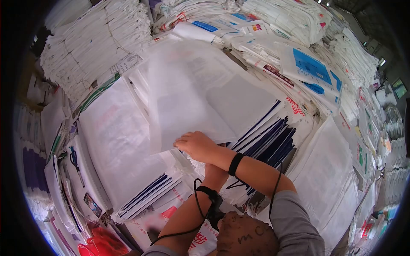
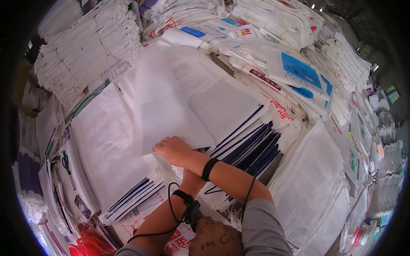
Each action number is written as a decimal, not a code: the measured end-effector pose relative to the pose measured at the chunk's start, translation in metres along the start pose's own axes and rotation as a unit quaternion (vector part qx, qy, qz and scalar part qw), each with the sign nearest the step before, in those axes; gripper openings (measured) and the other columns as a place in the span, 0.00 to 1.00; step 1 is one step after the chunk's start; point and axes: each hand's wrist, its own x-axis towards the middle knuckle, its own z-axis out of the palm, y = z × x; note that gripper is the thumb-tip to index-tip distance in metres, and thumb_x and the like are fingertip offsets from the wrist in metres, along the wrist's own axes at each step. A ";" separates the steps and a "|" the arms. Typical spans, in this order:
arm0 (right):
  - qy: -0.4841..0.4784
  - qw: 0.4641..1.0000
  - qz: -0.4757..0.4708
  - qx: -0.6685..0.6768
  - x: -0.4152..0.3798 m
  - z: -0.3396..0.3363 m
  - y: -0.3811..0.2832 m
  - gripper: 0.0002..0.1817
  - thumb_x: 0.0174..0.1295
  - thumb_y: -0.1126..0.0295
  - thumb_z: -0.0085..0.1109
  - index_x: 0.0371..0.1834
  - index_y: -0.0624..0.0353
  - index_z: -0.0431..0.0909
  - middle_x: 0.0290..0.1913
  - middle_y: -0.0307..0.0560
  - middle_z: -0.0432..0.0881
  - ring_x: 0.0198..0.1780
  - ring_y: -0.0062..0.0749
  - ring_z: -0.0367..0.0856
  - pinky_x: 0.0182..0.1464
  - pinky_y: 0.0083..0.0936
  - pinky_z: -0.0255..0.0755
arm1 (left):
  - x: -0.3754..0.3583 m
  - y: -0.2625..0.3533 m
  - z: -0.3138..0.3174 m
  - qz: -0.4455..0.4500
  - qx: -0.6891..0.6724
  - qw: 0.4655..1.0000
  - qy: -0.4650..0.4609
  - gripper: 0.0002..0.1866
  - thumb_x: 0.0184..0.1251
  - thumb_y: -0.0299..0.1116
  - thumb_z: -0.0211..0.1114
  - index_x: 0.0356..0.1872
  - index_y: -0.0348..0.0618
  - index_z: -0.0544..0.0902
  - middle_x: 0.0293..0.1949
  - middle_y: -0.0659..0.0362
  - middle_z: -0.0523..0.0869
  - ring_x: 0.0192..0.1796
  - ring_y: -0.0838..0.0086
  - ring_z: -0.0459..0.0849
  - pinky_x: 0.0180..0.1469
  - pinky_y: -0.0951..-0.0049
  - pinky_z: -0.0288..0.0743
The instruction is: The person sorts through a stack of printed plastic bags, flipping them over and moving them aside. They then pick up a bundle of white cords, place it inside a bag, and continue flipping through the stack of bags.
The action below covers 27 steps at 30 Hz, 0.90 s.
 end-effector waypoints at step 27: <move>0.408 0.681 0.598 -0.105 -0.189 -0.114 0.199 0.24 0.55 0.61 0.63 0.52 0.64 0.83 0.44 0.56 0.87 0.49 0.45 0.86 0.54 0.36 0.76 | -0.003 0.006 -0.006 -0.030 0.049 0.997 -0.047 0.36 0.64 0.46 0.64 0.69 0.36 0.66 0.62 0.44 0.75 0.65 0.50 0.72 0.68 0.50 0.62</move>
